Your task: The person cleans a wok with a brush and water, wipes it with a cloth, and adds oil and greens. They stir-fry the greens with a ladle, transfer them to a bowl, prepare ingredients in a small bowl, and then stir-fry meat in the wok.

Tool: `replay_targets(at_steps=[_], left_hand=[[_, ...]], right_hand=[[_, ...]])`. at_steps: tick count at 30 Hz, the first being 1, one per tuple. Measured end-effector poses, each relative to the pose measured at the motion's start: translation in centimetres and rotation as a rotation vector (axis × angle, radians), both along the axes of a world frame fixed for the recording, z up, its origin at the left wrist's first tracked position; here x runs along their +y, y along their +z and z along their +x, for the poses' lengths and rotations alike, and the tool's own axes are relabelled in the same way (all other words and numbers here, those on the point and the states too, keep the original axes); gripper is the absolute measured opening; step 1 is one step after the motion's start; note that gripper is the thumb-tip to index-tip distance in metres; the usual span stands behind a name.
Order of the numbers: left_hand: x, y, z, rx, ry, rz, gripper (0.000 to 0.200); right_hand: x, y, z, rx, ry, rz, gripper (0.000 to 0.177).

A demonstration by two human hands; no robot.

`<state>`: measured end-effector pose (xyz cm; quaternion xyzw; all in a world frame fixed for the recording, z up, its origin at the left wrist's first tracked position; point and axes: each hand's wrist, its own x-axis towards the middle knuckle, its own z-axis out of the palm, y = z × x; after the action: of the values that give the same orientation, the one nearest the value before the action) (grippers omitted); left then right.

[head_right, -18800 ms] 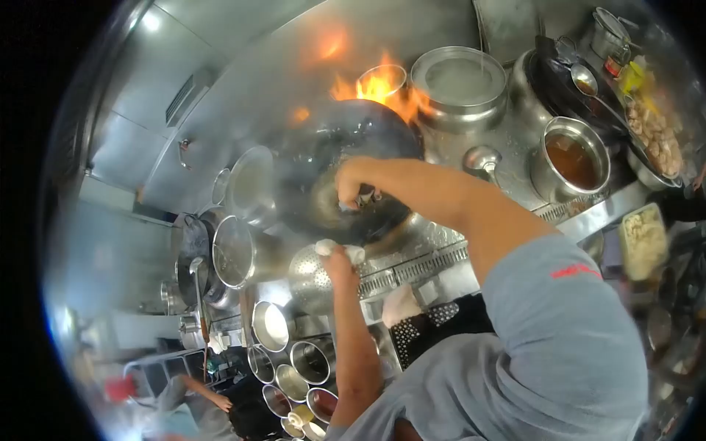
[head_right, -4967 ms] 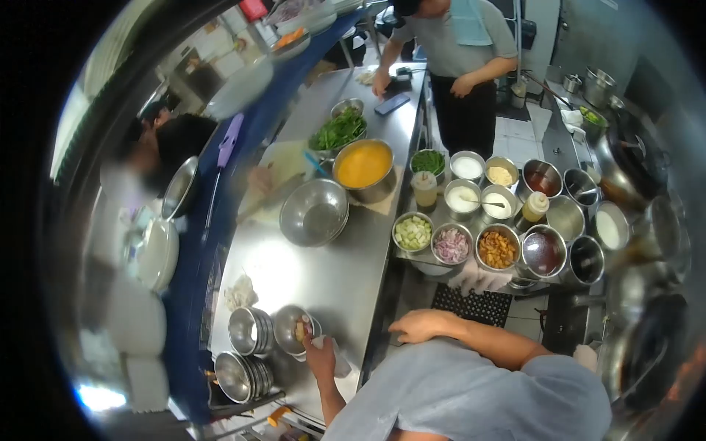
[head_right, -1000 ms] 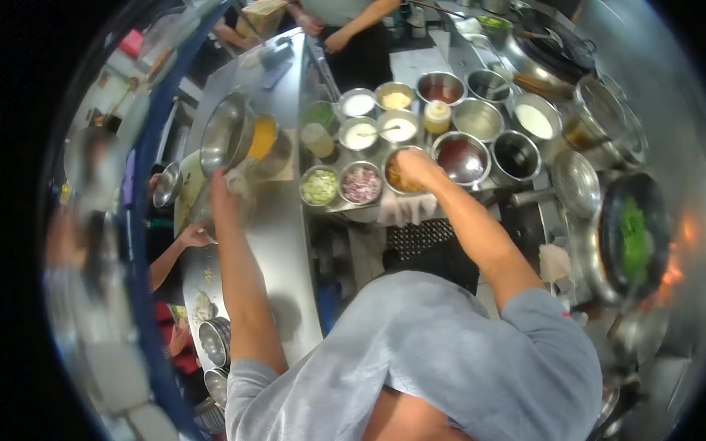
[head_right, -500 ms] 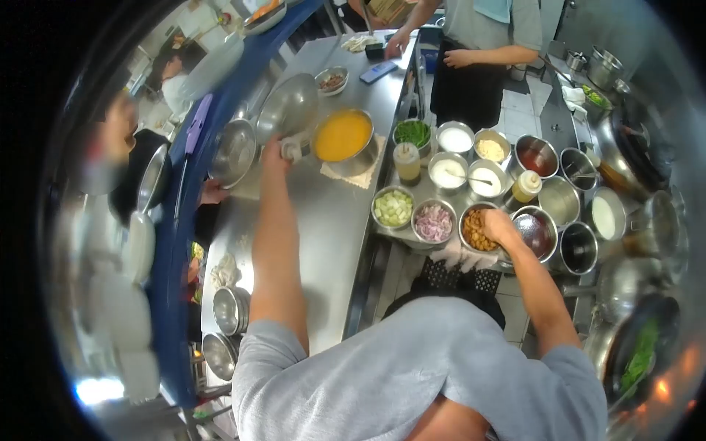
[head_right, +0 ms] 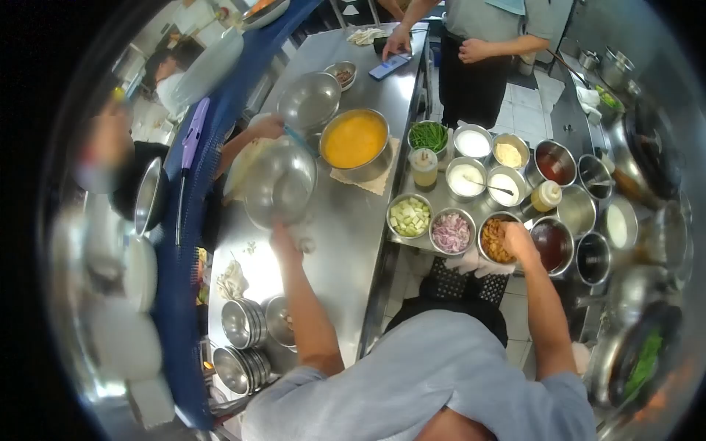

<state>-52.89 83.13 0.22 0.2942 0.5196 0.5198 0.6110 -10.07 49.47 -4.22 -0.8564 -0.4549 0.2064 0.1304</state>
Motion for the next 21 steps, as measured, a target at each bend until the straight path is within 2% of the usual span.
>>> replay_targets(at_steps=[1,3,6,7,9,10,11,12,13,16,17,19,20,21], left_hand=[[-1.2,-0.1,-0.2,-0.002,0.032,-0.022,0.037],[-2.5,-0.5,-0.4,0.002,0.035,-0.052,0.037],[-2.3,-2.6,-1.5,0.305,-0.065,0.063,0.036],[-2.3,-3.2,-1.9,0.393,-0.095,0.102,0.036],[-2.4,-2.6,-1.6,0.271,-0.069,0.098,0.037],[-2.8,-1.4,-0.9,0.229,-0.056,0.097,0.037],[-3.4,0.6,0.4,0.084,0.061,0.076,0.038],[-3.5,2.2,1.0,-0.059,0.176,0.055,0.039],[-3.1,3.2,1.1,-0.053,0.187,0.055,0.039],[-3.4,6.2,2.5,0.071,0.163,0.091,0.043],[-2.3,4.6,1.3,0.225,0.106,0.218,0.043],[-0.8,3.0,-1.3,0.479,0.060,0.295,0.044],[-1.1,2.4,-2.8,0.543,0.012,0.299,0.045],[-1.9,2.3,-3.9,0.562,-0.052,0.307,0.045]], right_hand=[[0.1,-0.3,0.1,-0.050,0.046,0.034,0.018],[0.4,1.7,-0.2,-0.018,-0.007,0.005,0.016],[-0.1,2.0,0.1,0.018,-0.109,0.007,0.018],[-0.3,2.4,0.3,0.048,-0.157,0.088,0.018],[-1.5,2.5,0.2,0.079,-0.206,0.168,0.018],[-2.3,2.2,0.6,0.301,-0.341,0.284,0.017],[-2.6,1.8,0.5,0.535,-0.465,0.396,0.016],[-3.1,2.2,0.1,0.623,-0.482,0.466,0.016],[-4.0,3.2,-0.1,0.709,-0.508,0.533,0.016],[-7.3,5.4,-0.9,0.756,-0.614,0.621,0.014],[-8.3,6.3,-1.4,0.766,-0.654,0.659,0.013],[-12.0,6.4,-1.3,0.737,-0.711,0.754,0.016],[-14.0,7.5,-1.9,0.695,-0.726,0.805,0.020],[-16.2,8.8,-2.6,0.605,-0.838,0.836,0.022]])
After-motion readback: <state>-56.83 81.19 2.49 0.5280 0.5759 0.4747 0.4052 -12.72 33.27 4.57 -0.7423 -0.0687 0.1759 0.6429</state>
